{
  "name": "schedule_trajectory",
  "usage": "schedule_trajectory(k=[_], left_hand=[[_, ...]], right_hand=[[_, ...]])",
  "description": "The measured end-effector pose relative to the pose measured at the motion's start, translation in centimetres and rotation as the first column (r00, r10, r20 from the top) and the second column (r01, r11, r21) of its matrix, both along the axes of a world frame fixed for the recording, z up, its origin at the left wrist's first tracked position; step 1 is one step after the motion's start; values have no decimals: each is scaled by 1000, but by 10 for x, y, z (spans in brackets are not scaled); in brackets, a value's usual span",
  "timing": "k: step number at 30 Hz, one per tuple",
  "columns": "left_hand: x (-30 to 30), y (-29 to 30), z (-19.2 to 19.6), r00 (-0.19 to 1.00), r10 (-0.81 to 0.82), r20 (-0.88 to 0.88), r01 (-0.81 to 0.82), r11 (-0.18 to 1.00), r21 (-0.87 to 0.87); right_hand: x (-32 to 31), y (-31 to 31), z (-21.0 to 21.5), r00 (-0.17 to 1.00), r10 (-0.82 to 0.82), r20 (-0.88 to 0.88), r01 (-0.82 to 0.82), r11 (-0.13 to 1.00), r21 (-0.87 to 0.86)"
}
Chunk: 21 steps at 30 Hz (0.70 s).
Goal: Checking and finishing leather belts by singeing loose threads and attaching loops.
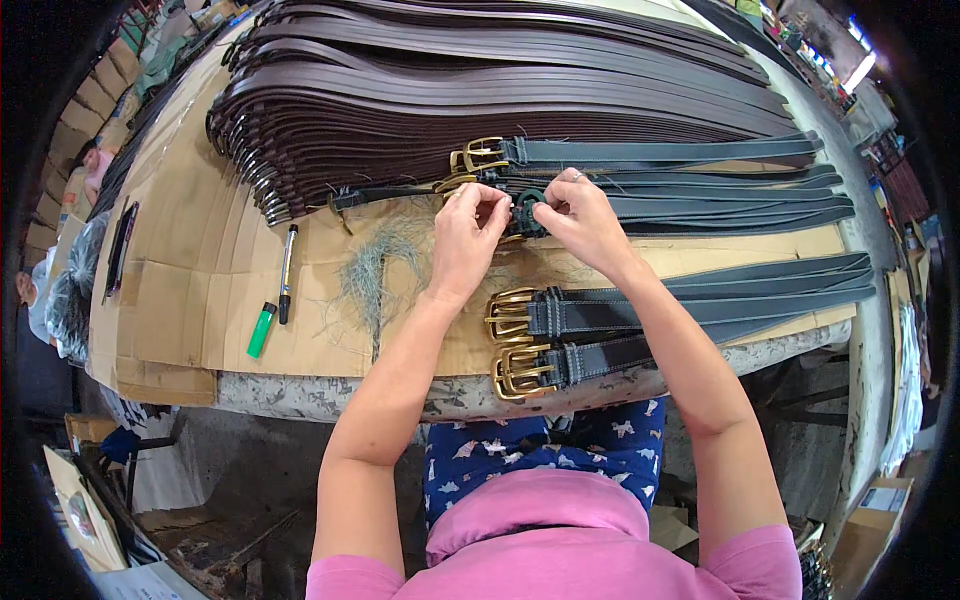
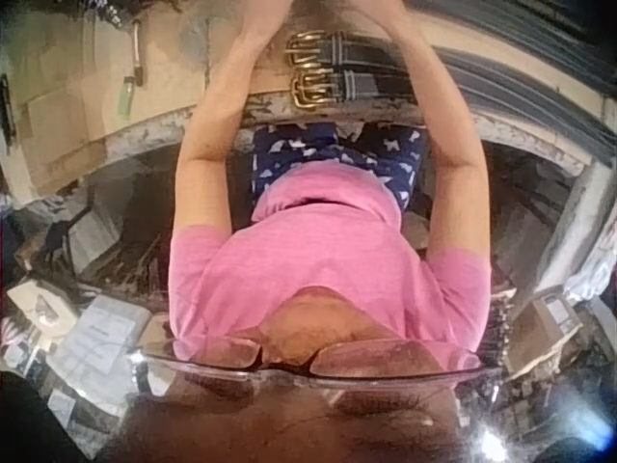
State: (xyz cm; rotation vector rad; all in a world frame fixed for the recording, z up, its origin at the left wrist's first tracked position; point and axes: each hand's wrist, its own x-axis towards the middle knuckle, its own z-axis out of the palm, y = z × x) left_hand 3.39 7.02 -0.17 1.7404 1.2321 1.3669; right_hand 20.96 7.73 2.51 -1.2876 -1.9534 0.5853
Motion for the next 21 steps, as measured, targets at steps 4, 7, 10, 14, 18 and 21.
schedule_trajectory(k=[4, 7, 10, 14, 18, 21], left_hand=[[0, 2, -3, 1000, -5, -16, 6, 999, 36], [1, 2, -4, 1000, -5, -22, 6, 999, 48], [1, 2, -4, 999, -2, -35, 3, 999, 54], [1, 1, -2, 999, 6, -43, -3, 998, 60], [2, 6, 0, 1000, 8, 22, -9, 998, 56], [0, 3, 14, 998, 33, 45, -35, 999, 42]], right_hand=[[0, 0, 0, 1000, -11, 27, 11, 1000, 9], [0, -1, 1, 999, -15, 33, 14, 1000, 12], [0, -3, 1, 999, -15, 30, 14, 1000, 12], [0, -1, -2, 1000, -5, -4, 5, 1000, 19], [0, 0, -2, 1000, -18, -2, 18, 1000, 26], [5, 1, 2, 1000, -30, -5, 30, 1000, -2]])
